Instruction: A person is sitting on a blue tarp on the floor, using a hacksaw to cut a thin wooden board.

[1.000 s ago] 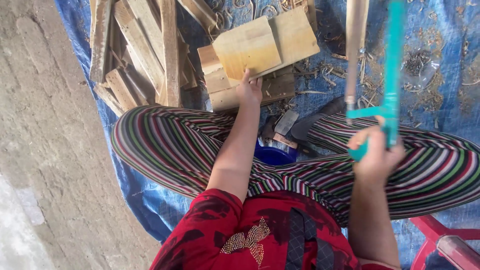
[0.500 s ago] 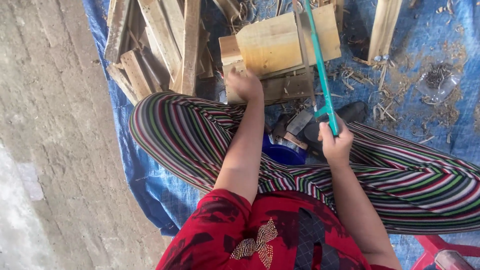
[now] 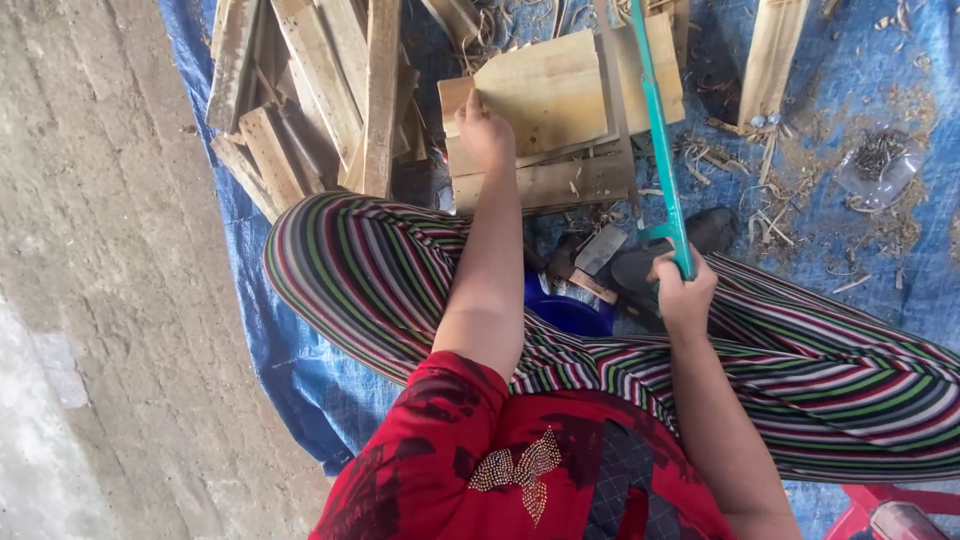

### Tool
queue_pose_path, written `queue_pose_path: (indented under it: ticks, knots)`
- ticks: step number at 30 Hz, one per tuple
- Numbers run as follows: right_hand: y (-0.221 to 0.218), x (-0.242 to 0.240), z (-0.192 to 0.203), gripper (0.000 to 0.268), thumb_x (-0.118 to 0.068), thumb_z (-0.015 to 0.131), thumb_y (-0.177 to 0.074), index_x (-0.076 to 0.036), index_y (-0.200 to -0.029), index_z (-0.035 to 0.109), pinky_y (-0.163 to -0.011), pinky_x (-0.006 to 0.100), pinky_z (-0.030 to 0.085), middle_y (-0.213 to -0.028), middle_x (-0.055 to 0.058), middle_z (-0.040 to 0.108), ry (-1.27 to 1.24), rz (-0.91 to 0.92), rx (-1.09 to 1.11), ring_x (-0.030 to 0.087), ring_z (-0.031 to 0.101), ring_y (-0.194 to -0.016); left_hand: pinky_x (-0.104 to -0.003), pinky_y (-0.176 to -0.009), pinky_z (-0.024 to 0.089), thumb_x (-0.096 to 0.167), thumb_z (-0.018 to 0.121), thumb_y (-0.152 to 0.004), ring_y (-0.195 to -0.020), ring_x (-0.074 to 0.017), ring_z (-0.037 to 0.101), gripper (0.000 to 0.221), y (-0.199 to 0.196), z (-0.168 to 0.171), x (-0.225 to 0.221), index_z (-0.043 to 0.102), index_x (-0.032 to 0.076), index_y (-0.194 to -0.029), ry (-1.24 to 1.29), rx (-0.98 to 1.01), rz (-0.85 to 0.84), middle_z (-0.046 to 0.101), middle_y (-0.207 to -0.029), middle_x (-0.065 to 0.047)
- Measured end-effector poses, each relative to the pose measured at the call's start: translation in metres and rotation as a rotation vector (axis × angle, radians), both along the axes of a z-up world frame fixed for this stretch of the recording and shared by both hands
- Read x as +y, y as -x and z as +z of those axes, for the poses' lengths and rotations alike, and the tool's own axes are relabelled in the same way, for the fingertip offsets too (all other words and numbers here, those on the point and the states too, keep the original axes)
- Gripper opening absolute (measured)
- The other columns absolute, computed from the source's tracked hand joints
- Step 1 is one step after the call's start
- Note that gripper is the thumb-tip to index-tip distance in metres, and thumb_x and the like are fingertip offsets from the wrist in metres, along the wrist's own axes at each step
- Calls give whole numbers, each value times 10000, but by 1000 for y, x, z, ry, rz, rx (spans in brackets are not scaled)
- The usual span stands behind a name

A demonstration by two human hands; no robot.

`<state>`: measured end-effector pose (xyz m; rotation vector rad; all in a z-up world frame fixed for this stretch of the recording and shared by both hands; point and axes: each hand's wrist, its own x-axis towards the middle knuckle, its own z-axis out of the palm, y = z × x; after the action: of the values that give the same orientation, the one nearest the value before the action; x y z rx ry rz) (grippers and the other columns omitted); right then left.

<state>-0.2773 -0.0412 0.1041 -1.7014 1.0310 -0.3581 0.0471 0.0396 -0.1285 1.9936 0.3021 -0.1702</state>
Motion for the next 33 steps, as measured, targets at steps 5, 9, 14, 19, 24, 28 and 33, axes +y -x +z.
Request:
queue_pose_path:
  ticks: [5, 9, 14, 19, 24, 28, 33]
  knots:
    - [1, -2, -8, 193, -15, 559, -913, 47, -1067, 657, -681, 244, 453, -728, 58, 627, 35, 30, 23, 147, 528, -633, -293, -987, 472, -2, 446, -955, -1092, -194, 594, 504, 0, 29, -2, 623, 119, -1411, -29, 118, -5, 556, -1214, -25]
    - [4, -2, -10, 64, -21, 581, -918, 8, -915, 638, -654, 258, 455, -723, 63, 633, 74, 38, 52, 152, 545, -624, -273, -939, 483, -31, 476, -946, -1051, -173, 583, 495, 6, 47, -2, 620, 78, -1407, -57, 101, -26, 548, -1186, -30]
    - [4, 1, -7, 61, 12, 587, -907, 30, -911, 646, -600, 268, 429, -683, 72, 616, 189, 102, 80, 153, 487, -568, -276, -971, 484, -8, 515, -961, -1075, -173, 591, 474, 7, 39, -4, 613, 83, -1415, -60, 100, -5, 560, -1222, -35]
    - [5, 4, -5, 54, 27, 583, -892, 29, -879, 635, -594, 276, 433, -670, 78, 612, 227, 133, 83, 163, 490, -556, -258, -943, 493, -9, 513, -981, -1033, -158, 578, 479, 7, 27, -3, 586, 88, -1444, -68, 54, -25, 552, -1195, -39]
    - [8, 3, -7, 113, 34, 581, -906, 55, -982, 662, -599, 260, 431, -696, 78, 621, 195, 103, 67, 148, 492, -577, -282, -996, 504, 16, 483, -1013, -1049, -182, 626, 393, -1, 50, 8, 688, 75, -1343, 77, 175, 20, 523, -1157, -47]
    - [7, 2, -6, 51, 33, 596, -903, 39, -929, 639, -585, 268, 430, -686, 82, 617, 192, 105, 76, 151, 493, -562, -295, -960, 531, -60, 433, -954, -1100, -188, 689, 443, -13, 14, 19, 743, 73, -1241, 253, 238, 74, 594, -1235, -61]
    - [7, 2, -5, 52, 27, 584, -910, 29, -919, 635, -600, 263, 435, -698, 80, 629, 162, 101, 55, 158, 502, -573, -234, -760, 484, -59, 505, -980, -784, -121, 607, 333, -10, 0, 24, 776, 7, -1162, 451, 226, 166, 688, -858, -26]
